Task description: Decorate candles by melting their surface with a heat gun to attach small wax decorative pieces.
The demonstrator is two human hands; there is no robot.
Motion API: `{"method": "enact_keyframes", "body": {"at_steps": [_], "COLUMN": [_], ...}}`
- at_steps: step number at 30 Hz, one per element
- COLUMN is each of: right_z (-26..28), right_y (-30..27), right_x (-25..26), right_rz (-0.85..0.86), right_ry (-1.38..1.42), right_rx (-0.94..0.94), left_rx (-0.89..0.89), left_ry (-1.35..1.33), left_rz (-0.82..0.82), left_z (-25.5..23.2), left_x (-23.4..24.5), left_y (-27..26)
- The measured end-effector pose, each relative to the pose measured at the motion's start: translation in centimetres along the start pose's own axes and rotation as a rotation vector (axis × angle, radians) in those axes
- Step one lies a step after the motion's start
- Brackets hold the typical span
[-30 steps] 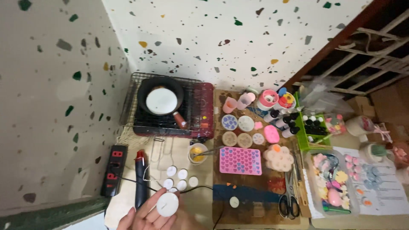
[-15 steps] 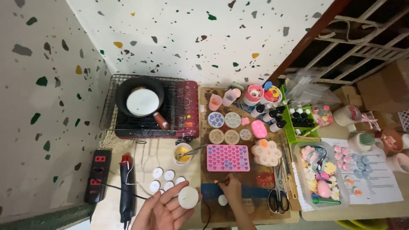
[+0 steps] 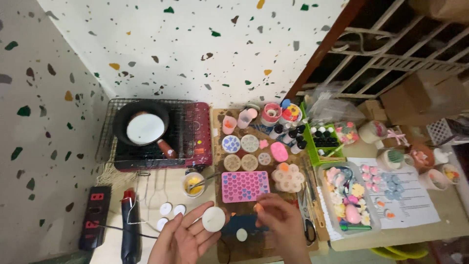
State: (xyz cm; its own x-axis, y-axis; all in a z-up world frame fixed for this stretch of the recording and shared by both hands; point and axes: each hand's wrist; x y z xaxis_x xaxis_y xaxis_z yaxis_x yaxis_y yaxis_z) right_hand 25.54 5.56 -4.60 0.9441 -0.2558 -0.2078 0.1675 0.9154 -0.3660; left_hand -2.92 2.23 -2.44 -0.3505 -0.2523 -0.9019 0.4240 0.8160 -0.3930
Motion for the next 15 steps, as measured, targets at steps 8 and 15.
{"method": "enact_keyframes", "body": {"at_steps": [8, 15], "right_z": [7.0, 7.6], "right_y": [-5.5, -5.9], "right_x": [-1.2, -0.8], "right_rz": [0.115, 0.174], "right_ry": [-0.198, -0.276], "right_rx": [0.443, 0.651], "left_rx": [0.044, 0.143], "left_ry": [0.031, 0.032], "left_rz": [0.148, 0.15], "left_z": [1.4, 1.9], "left_x": [-3.4, -5.7], "left_y": [0.4, -0.6]}}
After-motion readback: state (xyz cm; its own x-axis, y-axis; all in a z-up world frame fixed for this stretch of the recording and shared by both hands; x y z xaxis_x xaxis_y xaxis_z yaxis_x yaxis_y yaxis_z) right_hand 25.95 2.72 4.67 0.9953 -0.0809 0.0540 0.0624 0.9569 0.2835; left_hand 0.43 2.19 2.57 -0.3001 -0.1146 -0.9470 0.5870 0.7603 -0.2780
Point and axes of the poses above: each hand's wrist, its own y-axis towards the middle knuckle, its own x-axis out of the back of the hand, z = x × y, and after that the axes turned 6 degrees about -z, right-handed
